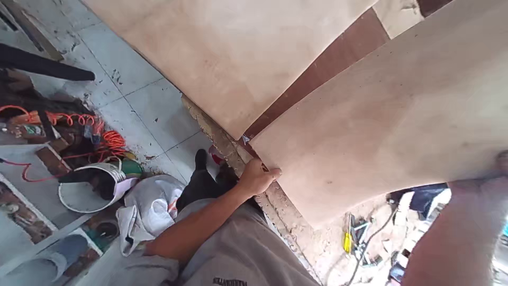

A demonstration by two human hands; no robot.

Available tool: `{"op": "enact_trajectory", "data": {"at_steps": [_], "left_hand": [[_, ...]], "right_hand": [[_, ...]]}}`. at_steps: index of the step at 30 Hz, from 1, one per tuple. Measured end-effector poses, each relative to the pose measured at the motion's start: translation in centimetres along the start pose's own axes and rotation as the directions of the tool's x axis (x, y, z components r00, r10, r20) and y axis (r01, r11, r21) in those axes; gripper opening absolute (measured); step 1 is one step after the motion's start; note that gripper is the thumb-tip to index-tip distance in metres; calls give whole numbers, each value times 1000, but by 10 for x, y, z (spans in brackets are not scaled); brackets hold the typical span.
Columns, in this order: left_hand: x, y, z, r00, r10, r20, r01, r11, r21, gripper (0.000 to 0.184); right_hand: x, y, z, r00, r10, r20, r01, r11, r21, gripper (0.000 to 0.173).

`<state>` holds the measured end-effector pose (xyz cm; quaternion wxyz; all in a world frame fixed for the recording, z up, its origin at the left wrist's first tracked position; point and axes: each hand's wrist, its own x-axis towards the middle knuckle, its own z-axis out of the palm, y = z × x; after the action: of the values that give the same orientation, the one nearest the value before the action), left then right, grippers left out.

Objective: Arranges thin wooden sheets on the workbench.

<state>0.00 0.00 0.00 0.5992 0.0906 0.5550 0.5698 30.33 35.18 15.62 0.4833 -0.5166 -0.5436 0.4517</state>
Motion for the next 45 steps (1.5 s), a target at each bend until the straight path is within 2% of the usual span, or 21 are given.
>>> {"op": "enact_trajectory", "data": {"at_steps": [1, 2, 10, 20, 23, 29, 31, 33, 37, 41, 45], "left_hand": [[4, -1, -2, 1000, -19, -15, 19, 1000, 2, 32], [6, -3, -3, 999, -35, -26, 35, 999, 6, 32], [11, -9, -10, 993, -80, -88, 93, 983, 156, 35], [18, -10, -16, 977, -167, -136, 182, 977, 109, 36], [18, -12, -23, 964, -204, -172, 218, 974, 62, 39], [14, -1, -31, 942, -335, -7, 332, 929, 165, 45], [14, -2, -30, 921, -390, 16, 385, 913, 133, 44], [15, -5, -28, 902, -431, 16, 428, 900, 88, 42], [13, -1, -26, 930, -367, 3, 364, 921, 138, 44], [16, 3, -21, 940, -340, 0, 336, 930, 149, 43], [15, -1, -20, 943, -332, -21, 332, 935, 124, 42]], "right_hand": [[3, 4, 2, 995, 8, 95, -3, 999, -54, 25], [7, 9, 8, 992, 10, 123, -2, 998, -67, 25], [33, 44, 40, 976, 71, 205, -66, 997, -28, 27], [44, 73, 67, 969, 81, 233, -69, 996, -58, 25], [50, 82, 62, 961, 84, 264, -75, 996, -43, 23], [56, 96, 61, 964, 33, 264, -27, 999, -25, 36], [54, 93, 67, 960, 18, 279, -13, 1000, -21, 42], [54, 91, 71, 952, 9, 305, -3, 1000, -21, 41], [61, 88, 60, 940, 9, 340, 14, 998, -67, 29], [66, 83, 41, 959, 3, 284, 9, 999, -38, 30], [58, 85, 49, 963, 7, 268, -9, 1000, 9, 31]]}}
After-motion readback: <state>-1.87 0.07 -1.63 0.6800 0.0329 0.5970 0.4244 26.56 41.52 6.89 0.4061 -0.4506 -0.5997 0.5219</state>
